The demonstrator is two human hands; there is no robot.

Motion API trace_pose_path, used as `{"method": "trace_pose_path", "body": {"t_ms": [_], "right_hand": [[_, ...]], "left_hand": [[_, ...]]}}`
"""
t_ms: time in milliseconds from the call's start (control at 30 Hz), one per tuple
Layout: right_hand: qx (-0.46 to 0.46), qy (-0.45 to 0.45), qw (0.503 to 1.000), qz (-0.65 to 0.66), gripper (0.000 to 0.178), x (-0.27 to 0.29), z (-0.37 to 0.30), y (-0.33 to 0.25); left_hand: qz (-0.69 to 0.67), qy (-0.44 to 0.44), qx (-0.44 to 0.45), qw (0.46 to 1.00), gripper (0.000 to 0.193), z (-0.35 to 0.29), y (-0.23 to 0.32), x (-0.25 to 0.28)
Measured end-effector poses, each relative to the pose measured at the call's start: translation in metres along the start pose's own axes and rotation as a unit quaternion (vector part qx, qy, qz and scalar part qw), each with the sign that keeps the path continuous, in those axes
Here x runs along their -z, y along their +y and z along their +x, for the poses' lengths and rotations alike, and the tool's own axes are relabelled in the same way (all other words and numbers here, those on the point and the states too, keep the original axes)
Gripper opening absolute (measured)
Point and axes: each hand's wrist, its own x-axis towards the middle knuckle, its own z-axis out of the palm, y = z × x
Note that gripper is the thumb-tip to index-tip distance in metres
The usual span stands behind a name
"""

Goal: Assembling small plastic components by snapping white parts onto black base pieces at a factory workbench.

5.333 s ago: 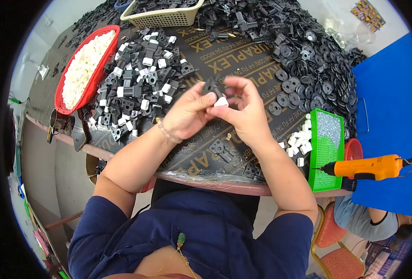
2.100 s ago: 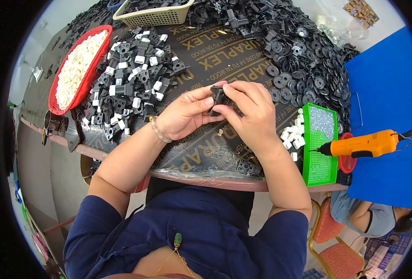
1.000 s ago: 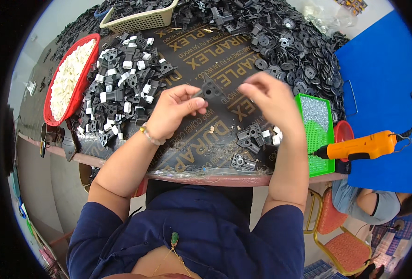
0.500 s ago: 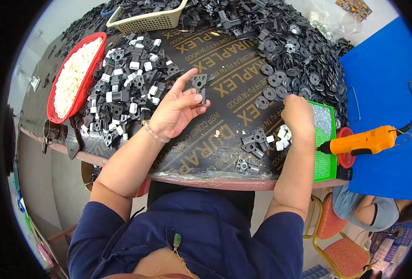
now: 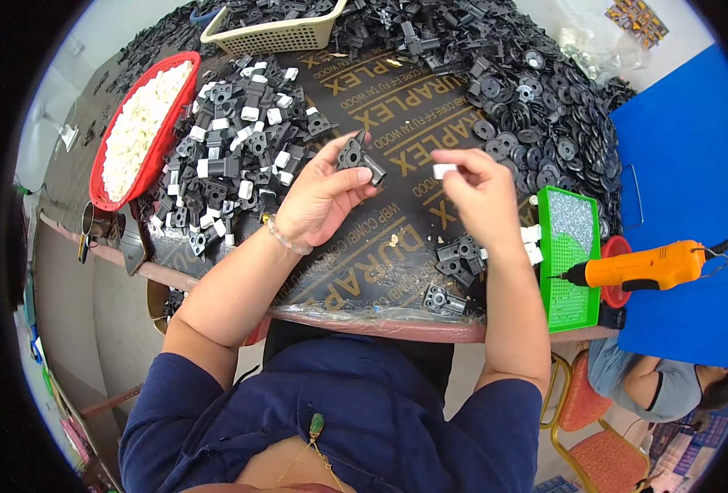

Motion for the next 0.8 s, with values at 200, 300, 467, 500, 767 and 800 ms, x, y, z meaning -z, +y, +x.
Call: {"method": "trace_pose_path", "body": {"t_ms": [200,300,467,500,767,800], "right_hand": [[-0.034,0.013,0.981,0.189,0.021,-0.046,-0.006,0.0],[-0.059,-0.009,0.962,0.268,0.024,-0.051,-0.008,0.003],[-0.111,-0.024,0.944,0.311,0.024,-0.05,-0.009,0.001],[-0.111,-0.025,0.943,0.312,0.024,-0.049,-0.009,0.003],[-0.039,-0.017,0.969,0.243,0.016,-0.048,-0.013,-0.001],[-0.04,-0.017,0.969,0.243,0.016,-0.047,-0.013,0.0]], "left_hand": [[-0.006,0.007,-0.028,1.0,0.052,0.001,-0.006,-0.001],[0.04,0.004,-0.07,0.997,0.053,0.001,-0.007,-0.003],[0.188,0.008,-0.141,0.972,0.049,0.001,-0.008,-0.001],[0.189,0.009,-0.14,0.972,0.049,0.001,-0.008,-0.001],[0.26,-0.025,-0.139,0.955,0.056,-0.006,-0.002,-0.006],[0.26,-0.025,-0.139,0.955,0.056,-0.007,0.0,-0.006]]}}
